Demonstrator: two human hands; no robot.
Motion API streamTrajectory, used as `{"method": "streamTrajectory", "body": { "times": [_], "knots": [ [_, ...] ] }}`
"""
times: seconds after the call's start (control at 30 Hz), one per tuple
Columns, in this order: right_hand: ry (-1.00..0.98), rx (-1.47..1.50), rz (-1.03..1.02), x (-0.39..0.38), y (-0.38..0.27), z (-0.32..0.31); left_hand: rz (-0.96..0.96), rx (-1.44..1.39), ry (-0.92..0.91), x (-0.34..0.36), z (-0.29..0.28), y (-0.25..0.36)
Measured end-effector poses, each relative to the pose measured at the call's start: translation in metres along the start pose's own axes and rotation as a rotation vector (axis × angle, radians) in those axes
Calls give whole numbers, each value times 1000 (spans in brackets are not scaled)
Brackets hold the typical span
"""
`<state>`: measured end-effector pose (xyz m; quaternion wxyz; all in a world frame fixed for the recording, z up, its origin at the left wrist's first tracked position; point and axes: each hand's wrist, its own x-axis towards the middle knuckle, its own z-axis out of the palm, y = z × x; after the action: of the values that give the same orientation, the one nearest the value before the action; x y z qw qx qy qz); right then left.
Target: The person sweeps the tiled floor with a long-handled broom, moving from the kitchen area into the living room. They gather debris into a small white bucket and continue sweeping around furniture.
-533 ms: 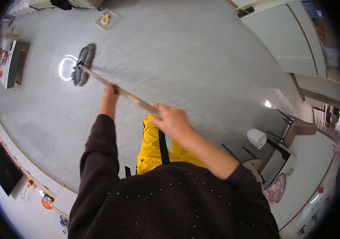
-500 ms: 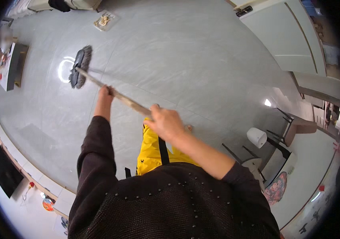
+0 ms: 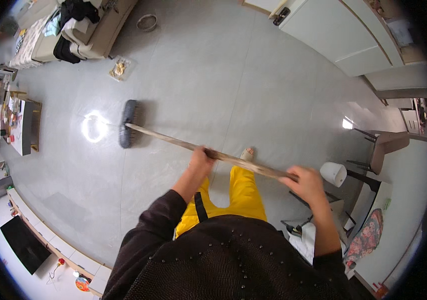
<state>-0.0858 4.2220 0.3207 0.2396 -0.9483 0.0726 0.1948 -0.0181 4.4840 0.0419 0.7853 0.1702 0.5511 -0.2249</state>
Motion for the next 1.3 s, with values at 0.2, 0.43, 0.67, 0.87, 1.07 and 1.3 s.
{"method": "streamTrajectory", "body": {
  "times": [0.2, 0.43, 0.67, 0.87, 1.07, 1.3],
  "knots": [
    [257, -5, 211, -107, 106, -121, -322, 123, -181, -20, 89, -213],
    [335, -22, 668, -238, 219, -206, -618, 630, -276, -88, 177, -402],
    [395, 19, 742, -260, 253, -206, -638, 779, -331, -59, 193, -489],
    [198, -110, 698, -178, 238, -204, -586, 749, -322, -5, 208, -452],
    [198, -79, 499, -83, 201, -218, -322, 579, -163, -6, 256, -366],
    [-59, -104, 244, 105, 112, -193, -62, 199, -314, 72, 252, -166]
  ]
}}
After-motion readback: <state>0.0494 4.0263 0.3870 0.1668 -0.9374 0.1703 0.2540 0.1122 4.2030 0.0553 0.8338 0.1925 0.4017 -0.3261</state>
